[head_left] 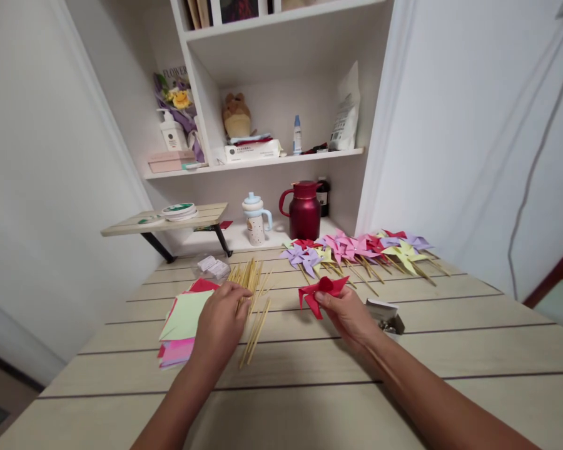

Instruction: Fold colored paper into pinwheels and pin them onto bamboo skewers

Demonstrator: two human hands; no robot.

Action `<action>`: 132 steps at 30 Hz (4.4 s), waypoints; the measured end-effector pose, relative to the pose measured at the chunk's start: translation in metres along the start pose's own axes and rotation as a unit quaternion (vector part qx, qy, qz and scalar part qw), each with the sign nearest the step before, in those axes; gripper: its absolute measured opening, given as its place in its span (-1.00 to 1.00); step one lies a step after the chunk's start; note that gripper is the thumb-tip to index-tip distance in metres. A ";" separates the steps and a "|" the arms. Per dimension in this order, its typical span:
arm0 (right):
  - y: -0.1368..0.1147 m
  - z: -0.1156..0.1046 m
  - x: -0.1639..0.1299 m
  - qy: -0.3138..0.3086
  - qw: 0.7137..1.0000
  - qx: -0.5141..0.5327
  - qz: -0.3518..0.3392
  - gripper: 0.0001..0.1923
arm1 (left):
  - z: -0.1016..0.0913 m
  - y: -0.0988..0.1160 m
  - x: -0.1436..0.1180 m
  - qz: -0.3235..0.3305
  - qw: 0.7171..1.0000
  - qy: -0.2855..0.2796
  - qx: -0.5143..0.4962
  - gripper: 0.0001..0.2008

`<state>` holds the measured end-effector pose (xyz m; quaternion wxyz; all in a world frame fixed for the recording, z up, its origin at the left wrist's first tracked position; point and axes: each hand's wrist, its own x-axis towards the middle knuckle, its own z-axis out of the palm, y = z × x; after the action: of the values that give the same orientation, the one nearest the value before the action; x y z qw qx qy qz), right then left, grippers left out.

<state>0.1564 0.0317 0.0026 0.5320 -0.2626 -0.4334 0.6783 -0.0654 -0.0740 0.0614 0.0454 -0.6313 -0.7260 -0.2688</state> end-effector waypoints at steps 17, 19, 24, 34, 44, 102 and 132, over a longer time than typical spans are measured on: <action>0.000 -0.011 0.007 0.008 0.999 0.014 0.033 -0.64 | 0.014 -0.025 0.013 0.002 0.965 -0.124 0.233 -0.74; 0.001 -0.011 0.007 0.010 0.999 0.014 0.033 -0.64 | 0.016 -0.024 0.019 0.006 0.962 -0.129 0.242 -0.74; -0.002 -0.008 0.006 0.000 0.999 0.033 0.035 -0.65 | 0.017 -0.025 0.047 -0.006 0.958 -0.124 0.260 -0.75; -0.005 -0.008 0.010 -0.010 0.997 0.055 0.047 -0.68 | 0.039 -0.023 0.102 -0.084 0.952 -0.122 0.267 -0.72; -0.008 -0.013 0.015 -0.005 0.999 0.041 0.032 -0.69 | 0.056 -0.018 0.114 -0.138 0.957 -0.113 0.229 -0.66; -0.015 -0.017 0.012 -0.048 0.998 0.018 0.042 -0.69 | 0.043 -0.007 0.096 -0.152 0.949 -0.108 0.255 -0.63; -0.022 -0.020 0.017 -0.023 0.997 0.059 0.042 -0.67 | 0.108 -0.026 0.151 0.090 0.974 -0.067 0.195 -0.68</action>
<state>0.1790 0.0553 0.0138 0.5075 -0.2329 -0.3936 0.7303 -0.0908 0.1073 0.0219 0.1427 -0.6896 -0.7061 -0.0741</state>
